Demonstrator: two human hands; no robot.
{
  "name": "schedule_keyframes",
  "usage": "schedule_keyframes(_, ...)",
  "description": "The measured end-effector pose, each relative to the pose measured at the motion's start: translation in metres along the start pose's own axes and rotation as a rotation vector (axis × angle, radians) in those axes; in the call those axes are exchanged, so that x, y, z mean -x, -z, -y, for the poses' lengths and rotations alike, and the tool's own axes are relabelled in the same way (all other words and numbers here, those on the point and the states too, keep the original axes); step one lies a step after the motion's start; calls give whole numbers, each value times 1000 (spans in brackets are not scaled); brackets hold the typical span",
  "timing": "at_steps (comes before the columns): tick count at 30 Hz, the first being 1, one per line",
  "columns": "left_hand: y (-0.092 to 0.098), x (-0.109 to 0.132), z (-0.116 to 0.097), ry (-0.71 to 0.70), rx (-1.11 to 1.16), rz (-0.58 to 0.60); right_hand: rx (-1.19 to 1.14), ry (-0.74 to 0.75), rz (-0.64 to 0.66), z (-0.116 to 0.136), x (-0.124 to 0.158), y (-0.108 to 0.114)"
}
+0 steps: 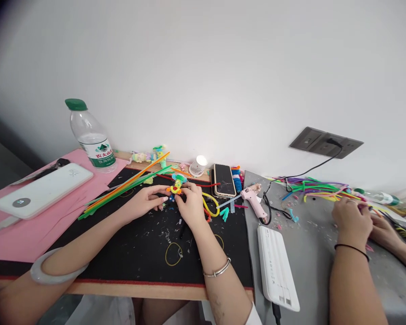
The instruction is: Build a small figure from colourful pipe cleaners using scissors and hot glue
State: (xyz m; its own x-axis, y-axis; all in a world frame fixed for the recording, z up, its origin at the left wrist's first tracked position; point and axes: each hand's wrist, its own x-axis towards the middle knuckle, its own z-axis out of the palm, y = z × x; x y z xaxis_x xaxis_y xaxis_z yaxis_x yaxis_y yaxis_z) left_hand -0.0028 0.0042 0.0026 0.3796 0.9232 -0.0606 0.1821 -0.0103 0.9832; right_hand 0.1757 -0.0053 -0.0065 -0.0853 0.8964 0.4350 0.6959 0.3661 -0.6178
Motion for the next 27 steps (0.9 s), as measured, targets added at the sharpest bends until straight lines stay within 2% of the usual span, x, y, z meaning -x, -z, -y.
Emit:
schedule_keyframes(10,0,-1,0,55,-36,-41,199,-10,9,-13,-5,-10)
schedule_keyframes(13,4,-1,0,40,-96,-137,145,-23,-44,-14,-5,-11)
schedule_keyframes(15,9,-1,-1,-18,-203,-233,92,-18,-95,-13,-5,-10)
schedule_keyframes(21,42,-5,1,-216,-710,-692,-30,9,-239,-9,-2,4)
schedule_keyframes(23,54,-7,7,-191,-866,-742,-38,-9,-258,-7,-2,7)
schedule_keyframes(27,68,-11,17,-22,-988,-712,-39,-18,-252,-5,-1,8)
